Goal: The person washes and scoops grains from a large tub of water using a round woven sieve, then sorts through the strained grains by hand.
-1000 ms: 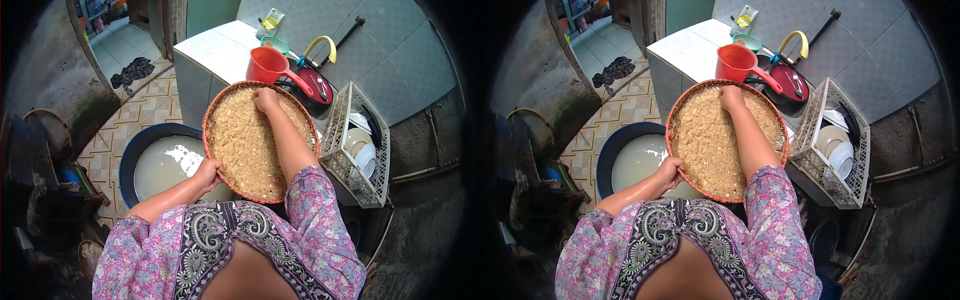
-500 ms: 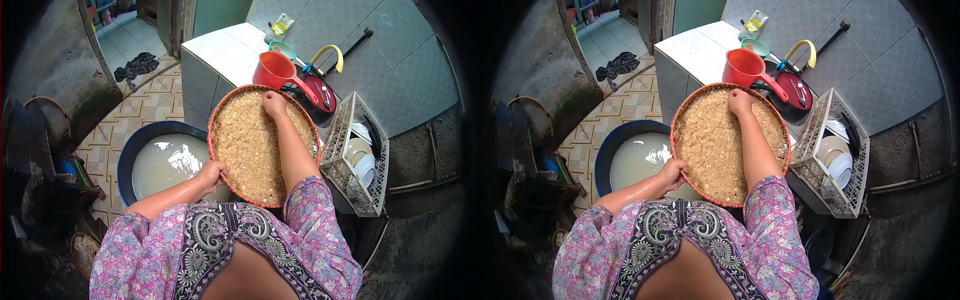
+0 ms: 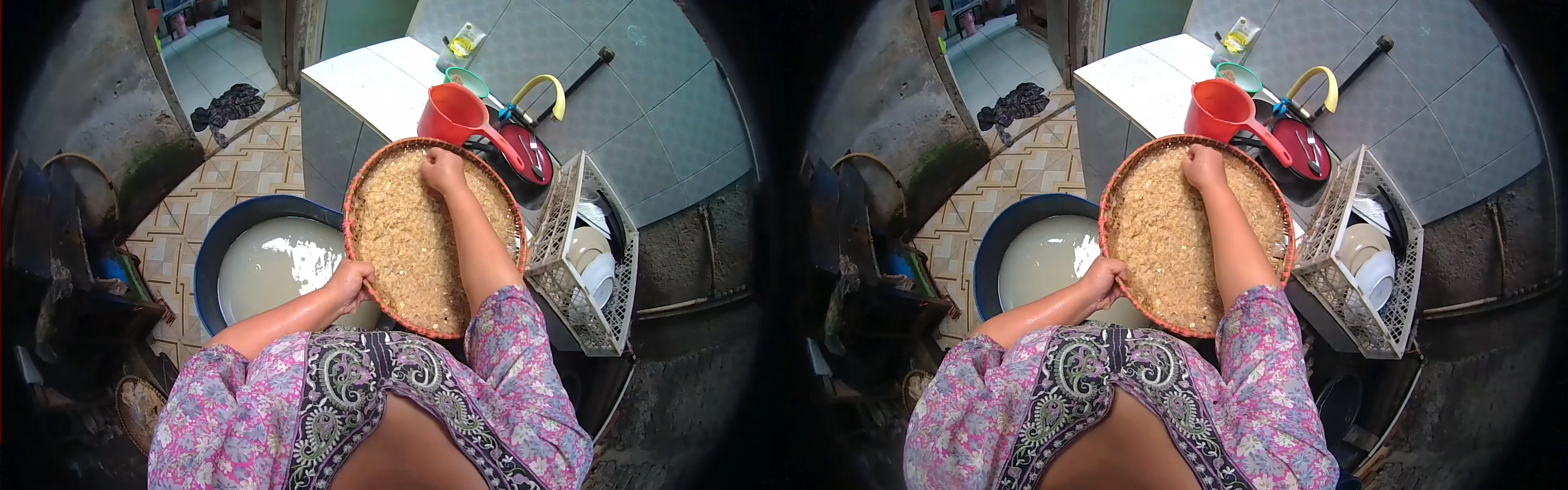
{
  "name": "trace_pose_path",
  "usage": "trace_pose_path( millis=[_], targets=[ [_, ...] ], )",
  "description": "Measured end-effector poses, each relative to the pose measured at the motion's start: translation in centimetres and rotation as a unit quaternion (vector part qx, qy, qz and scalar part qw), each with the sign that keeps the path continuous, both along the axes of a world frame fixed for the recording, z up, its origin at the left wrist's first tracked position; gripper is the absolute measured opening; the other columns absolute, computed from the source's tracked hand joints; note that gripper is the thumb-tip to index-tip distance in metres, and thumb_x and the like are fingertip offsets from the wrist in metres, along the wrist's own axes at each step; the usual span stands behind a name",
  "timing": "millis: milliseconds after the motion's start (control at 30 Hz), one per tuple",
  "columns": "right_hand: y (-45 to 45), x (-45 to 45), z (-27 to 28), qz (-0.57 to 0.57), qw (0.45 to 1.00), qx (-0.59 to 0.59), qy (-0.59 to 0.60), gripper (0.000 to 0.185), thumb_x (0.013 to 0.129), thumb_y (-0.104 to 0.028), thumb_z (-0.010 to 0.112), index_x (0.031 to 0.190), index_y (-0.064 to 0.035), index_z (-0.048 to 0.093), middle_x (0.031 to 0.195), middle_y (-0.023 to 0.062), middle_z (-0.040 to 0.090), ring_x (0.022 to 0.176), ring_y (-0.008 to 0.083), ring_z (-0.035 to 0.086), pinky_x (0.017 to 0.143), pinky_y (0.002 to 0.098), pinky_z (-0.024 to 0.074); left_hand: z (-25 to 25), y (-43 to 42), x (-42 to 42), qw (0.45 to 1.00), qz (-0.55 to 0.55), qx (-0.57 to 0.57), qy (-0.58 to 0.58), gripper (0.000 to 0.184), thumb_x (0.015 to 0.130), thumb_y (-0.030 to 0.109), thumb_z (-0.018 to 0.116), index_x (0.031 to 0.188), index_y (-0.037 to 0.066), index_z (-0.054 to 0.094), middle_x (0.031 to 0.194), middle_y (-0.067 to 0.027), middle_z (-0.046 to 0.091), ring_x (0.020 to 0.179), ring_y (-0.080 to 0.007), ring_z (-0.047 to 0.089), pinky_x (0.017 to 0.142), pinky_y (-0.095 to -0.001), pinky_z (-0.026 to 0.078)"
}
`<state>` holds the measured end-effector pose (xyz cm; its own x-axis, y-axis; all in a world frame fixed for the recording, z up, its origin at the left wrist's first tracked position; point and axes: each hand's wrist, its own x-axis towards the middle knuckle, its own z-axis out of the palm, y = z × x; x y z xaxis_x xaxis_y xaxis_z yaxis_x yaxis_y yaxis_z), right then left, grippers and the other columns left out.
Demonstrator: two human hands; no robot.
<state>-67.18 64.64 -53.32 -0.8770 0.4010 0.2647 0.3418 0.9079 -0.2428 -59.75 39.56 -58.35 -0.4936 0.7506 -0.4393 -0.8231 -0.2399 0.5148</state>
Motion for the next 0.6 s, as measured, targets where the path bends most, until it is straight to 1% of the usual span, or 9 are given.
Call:
trace_pose_path(
  millis=[33, 133, 267, 333, 367, 400, 467, 533, 600],
  targets=[
    [-0.1, 0.2, 0.1, -0.042, 0.996, -0.078, 0.026, 0.016, 0.063, -0.012, 0.05, 0.074, -0.0054, 0.059, 0.069, 0.0121, 0.057, 0.065, 0.0242, 0.054, 0.061, 0.0301, 0.0424, 0.4, 0.0, 0.1, 1.0, 0.004, 0.001, -0.001, 0.027, 0.055, -0.005, 0.038, 0.081, -0.007, 0.042, 0.063, -0.0104, 0.044, 0.05, -0.0216, 0.05, 0.042, -0.0343, 0.048],
    [-0.2, 0.8, -0.1, -0.011, 0.983, -0.174, 0.06, 0.017, 0.064, -0.011, 0.047, 0.074, -0.004, 0.059, 0.064, 0.0092, 0.057, 0.059, 0.0187, 0.054, 0.057, 0.0264, 0.0419, 0.8, -0.1, 0.0, 1.0, 0.002, 0.004, -0.003, 0.03, 0.055, -0.005, 0.038, 0.084, -0.009, 0.041, 0.065, -0.0118, 0.045, 0.053, -0.0233, 0.051, 0.045, -0.0366, 0.049],
    [-2.4, 1.6, -0.1, 0.068, 0.974, -0.214, -0.03, 0.017, 0.063, -0.012, 0.05, 0.074, -0.0069, 0.061, 0.071, 0.0137, 0.057, 0.067, 0.0239, 0.056, 0.065, 0.0293, 0.0428, 0.4, -0.2, 0.0, 1.0, -0.006, 0.008, 0.008, 0.031, 0.055, -0.005, 0.038, 0.085, -0.009, 0.041, 0.067, -0.0131, 0.046, 0.055, -0.0242, 0.051, 0.048, -0.0386, 0.05],
    [-4.1, 1.7, -0.2, 0.108, 0.97, -0.203, -0.077, 0.016, 0.065, -0.013, 0.054, 0.076, -0.0044, 0.061, 0.062, 0.007, 0.057, 0.057, 0.0149, 0.054, 0.057, 0.0241, 0.0422, 1.0, -0.2, 0.0, 1.0, -0.004, 0.007, 0.009, 0.031, 0.055, -0.004, 0.038, 0.085, -0.009, 0.041, 0.068, -0.0133, 0.046, 0.055, -0.0244, 0.052, 0.048, -0.0387, 0.05],
    [-4.7, 1.6, 0.1, 0.108, 0.98, -0.137, -0.093, 0.018, 0.063, -0.015, 0.058, 0.079, -0.0059, 0.061, 0.064, 0.0096, 0.058, 0.059, 0.0183, 0.055, 0.058, 0.0266, 0.0429, 1.1, -0.3, 0.0, 1.0, 0.0, 0.006, 0.011, 0.031, 0.055, -0.004, 0.038, 0.086, -0.01, 0.041, 0.068, -0.0134, 0.046, 0.055, -0.0247, 0.052, 0.048, -0.0388, 0.05],
    [-5.0, 1.6, -0.2, 0.107, 0.98, -0.137, -0.093, 0.018, 0.063, -0.015, 0.058, 0.079, -0.0059, 0.061, 0.064, 0.0096, 0.058, 0.059, 0.0183, 0.055, 0.058, 0.0266, 0.0429, 0.8, -0.3, 0.0, 1.0, -0.001, 0.005, 0.01, 0.031, 0.055, -0.004, 0.038, 0.086, -0.01, 0.041, 0.068, -0.0134, 0.046, 0.055, -0.0247, 0.052, 0.048, -0.0388, 0.05],
    [-5.5, 1.5, -0.6, 0.169, 0.983, -0.032, -0.064, 0.018, 0.063, -0.015, 0.059, 0.079, -0.0072, 0.061, 0.065, 0.0125, 0.057, 0.061, 0.0227, 0.055, 0.06, 0.0297, 0.0431, 0.0, -0.2, -0.2, 1.0, -0.022, -0.008, -0.005, 0.032, 0.056, -0.004, 0.038, 0.087, -0.01, 0.039, 0.069, -0.0134, 0.046, 0.056, -0.025, 0.052, 0.049, -0.0386, 0.05],
    [-6.1, 1.6, -0.5, 0.15, 0.982, -0.067, -0.089, 0.017, 0.062, -0.015, 0.059, 0.077, -0.0078, 0.061, 0.068, 0.0141, 0.057, 0.065, 0.0259, 0.055, 0.06, 0.0315, 0.0429, 0.0, -0.2, -0.2, 1.0, -0.019, 0.0, 0.003, 0.031, 0.056, -0.004, 0.038, 0.087, -0.01, 0.039, 0.069, -0.0133, 0.046, 0.056, -0.0253, 0.052, 0.049, -0.0388, 0.05],
    [-6.2, 1.6, -0.9, 0.186, 0.981, 0.017, -0.047, 0.014, 0.062, -0.013, 0.058, 0.075, -0.0063, 0.06, 0.067, 0.0142, 0.056, 0.064, 0.0273, 0.054, 0.06, 0.0321, 0.0427, 0.3, -0.2, -0.2, 1.0, -0.015, 0.009, 0.009, 0.031, 0.056, -0.004, 0.039, 0.086, -0.01, 0.039, 0.069, -0.0133, 0.046, 0.056, -0.0255, 0.052, 0.05, -0.0389, 0.05]
  ],
)
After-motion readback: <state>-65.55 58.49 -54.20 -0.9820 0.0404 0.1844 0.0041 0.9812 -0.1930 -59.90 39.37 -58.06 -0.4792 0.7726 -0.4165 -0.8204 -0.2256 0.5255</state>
